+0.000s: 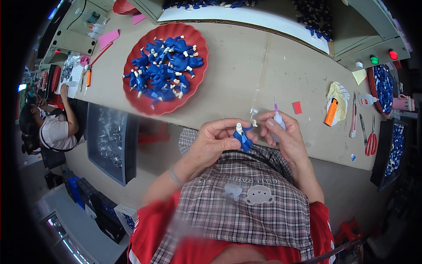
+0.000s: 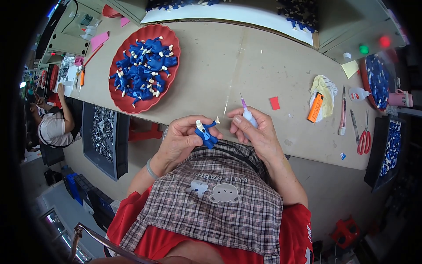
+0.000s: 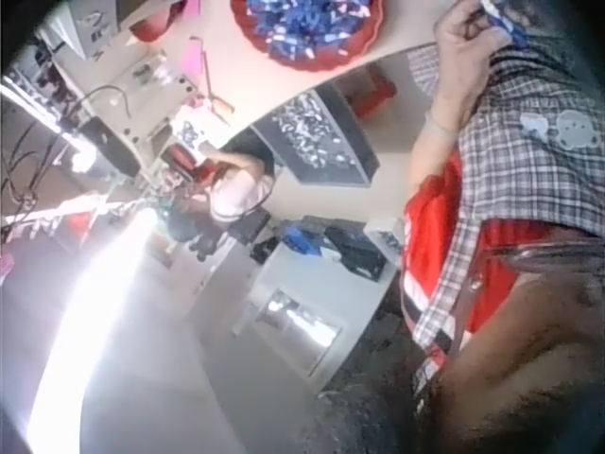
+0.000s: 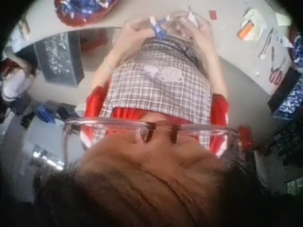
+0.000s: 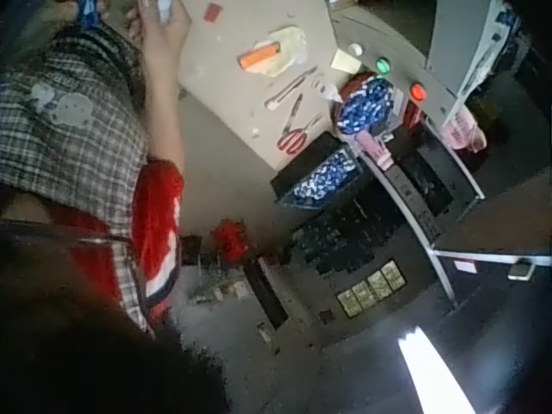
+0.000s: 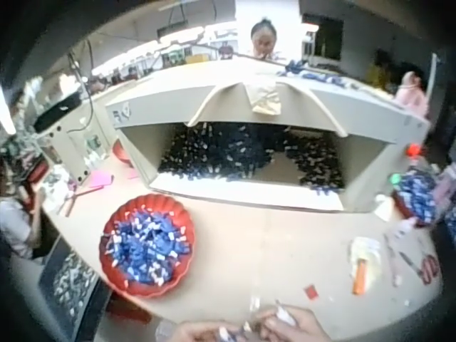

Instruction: The person assembles plastic figurines by applying glue from a bottle to the base of blue plastic bodies and joining them with white plastic heads.

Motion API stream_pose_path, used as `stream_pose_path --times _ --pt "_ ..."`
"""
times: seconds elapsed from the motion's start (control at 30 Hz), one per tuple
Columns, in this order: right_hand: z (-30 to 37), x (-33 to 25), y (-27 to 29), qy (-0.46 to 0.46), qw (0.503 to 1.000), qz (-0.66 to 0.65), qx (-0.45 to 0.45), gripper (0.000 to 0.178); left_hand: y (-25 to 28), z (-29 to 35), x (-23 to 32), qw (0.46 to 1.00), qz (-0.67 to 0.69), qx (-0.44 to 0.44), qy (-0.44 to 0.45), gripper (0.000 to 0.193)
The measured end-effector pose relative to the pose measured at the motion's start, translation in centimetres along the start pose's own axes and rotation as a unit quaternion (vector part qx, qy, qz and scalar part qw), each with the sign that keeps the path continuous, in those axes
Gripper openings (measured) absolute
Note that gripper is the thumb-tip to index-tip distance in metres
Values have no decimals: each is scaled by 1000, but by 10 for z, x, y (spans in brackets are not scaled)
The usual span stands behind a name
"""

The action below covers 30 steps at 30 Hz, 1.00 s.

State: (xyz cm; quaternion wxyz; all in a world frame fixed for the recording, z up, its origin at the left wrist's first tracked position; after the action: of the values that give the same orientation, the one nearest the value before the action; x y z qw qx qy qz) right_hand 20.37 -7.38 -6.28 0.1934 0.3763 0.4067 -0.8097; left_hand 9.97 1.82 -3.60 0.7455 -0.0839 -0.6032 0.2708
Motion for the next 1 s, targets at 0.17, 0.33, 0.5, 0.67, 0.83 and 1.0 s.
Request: stream_pose_path --times 0.17,0.33,0.5,0.67,0.83,1.0 --pt "0 0 0 -3 1000 -5 0 20 4 0 -1 999 30 8 -10 42" --pt "3 1 0 -9 1000 6 1 22 -5 -2 -1 993 112 -38 -1 44" --pt "6 -6 -3 10 1000 -5 -5 21 -7 -5 -7 986 161 -32 32 48" --pt "7 -5 -4 6 1000 -2 3 20 -10 -3 -10 976 201 -66 43 40" --pt "7 -5 -1 5 1000 -5 11 19 -11 -7 -14 966 245 -56 67 41" --pt "7 -4 -1 4 1000 -12 9 19 -12 -7 -15 964 251 -55 63 42"
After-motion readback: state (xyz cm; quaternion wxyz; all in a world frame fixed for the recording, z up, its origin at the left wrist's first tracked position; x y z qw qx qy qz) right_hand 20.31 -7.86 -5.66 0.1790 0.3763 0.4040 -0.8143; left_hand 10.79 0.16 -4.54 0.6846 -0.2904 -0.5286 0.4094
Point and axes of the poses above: each hand's wrist, its own z-axis away from the middle knuckle, its own y-axis out of the back of the hand, x = y × z, the point moved 10 cm from there along -z, towards the middle knuckle, and after that the axes turned 12 degrees about -z, right-handed, at the moved point
